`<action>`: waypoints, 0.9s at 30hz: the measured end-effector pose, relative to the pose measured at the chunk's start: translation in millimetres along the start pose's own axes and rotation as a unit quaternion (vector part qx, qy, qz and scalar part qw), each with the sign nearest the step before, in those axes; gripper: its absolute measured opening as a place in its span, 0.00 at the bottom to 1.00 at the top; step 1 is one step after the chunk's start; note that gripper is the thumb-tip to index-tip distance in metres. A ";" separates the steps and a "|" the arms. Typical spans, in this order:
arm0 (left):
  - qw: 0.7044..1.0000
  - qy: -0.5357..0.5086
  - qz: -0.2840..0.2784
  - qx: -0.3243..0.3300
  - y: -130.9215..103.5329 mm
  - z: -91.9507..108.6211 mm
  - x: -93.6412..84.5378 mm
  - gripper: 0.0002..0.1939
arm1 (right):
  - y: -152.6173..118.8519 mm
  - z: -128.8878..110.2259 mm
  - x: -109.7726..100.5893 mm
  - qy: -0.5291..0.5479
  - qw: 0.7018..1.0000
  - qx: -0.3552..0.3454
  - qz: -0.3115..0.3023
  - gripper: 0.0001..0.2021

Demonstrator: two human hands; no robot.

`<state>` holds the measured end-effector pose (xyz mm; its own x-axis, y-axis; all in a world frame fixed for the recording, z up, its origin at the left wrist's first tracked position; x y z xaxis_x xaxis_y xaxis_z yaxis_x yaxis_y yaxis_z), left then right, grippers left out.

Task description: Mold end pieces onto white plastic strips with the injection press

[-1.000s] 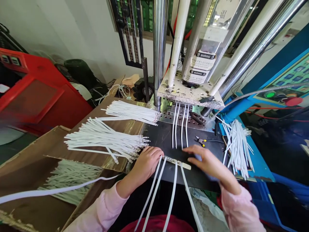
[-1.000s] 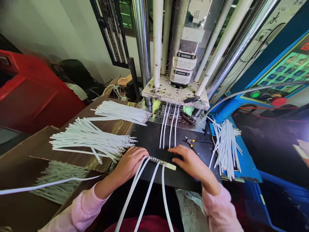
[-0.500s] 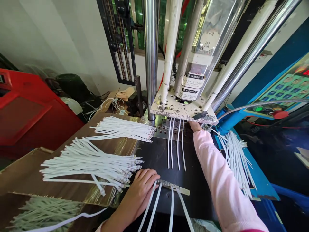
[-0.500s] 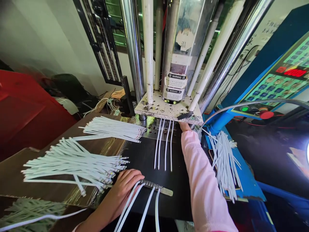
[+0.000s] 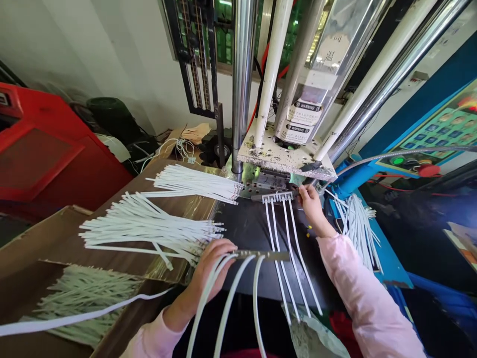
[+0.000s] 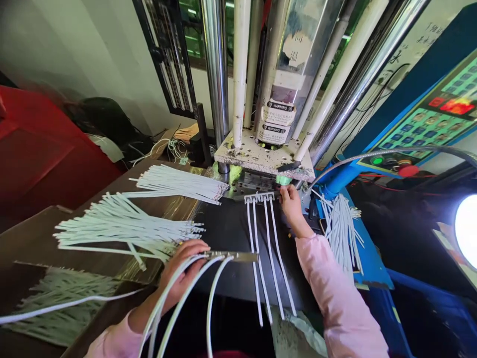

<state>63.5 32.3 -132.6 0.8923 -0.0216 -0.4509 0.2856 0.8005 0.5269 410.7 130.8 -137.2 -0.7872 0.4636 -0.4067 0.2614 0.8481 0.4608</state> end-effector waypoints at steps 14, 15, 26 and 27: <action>0.994 0.077 -0.028 0.071 59.6 40.8 11.2 0.12 | -113.9 -84.0 -42.0 -0.018 0.982 0.013 -0.188 0.25; 0.992 0.079 -0.037 0.087 66.8 47.9 15.1 0.12 | -106.0 -95.2 -40.8 0.042 0.981 0.004 -0.190 0.27; 0.993 0.011 -0.045 -0.110 174.7 -40.4 101.2 0.21 | -5.8 -18.1 -19.3 -0.035 0.993 -0.065 -0.092 0.16; 0.990 0.024 -0.048 -0.127 184.2 -51.9 110.7 0.19 | 3.8 -6.2 -16.4 -0.062 0.992 -0.066 -0.086 0.16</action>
<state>196.8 208.5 -122.8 0.8456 -0.0817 -0.5275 0.2660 0.9213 0.2837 421.1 124.8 -124.0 -0.7374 0.3497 -0.5779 0.0467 0.8799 0.4729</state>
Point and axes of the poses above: each hand's wrist, its own y-axis towards the middle knuckle, its own x-axis out of the palm, z = x × y, the point moved 7 cm from there along y, towards the middle knuckle, and after that the axes turned 12 degrees about -x, right-handed, at the moved point
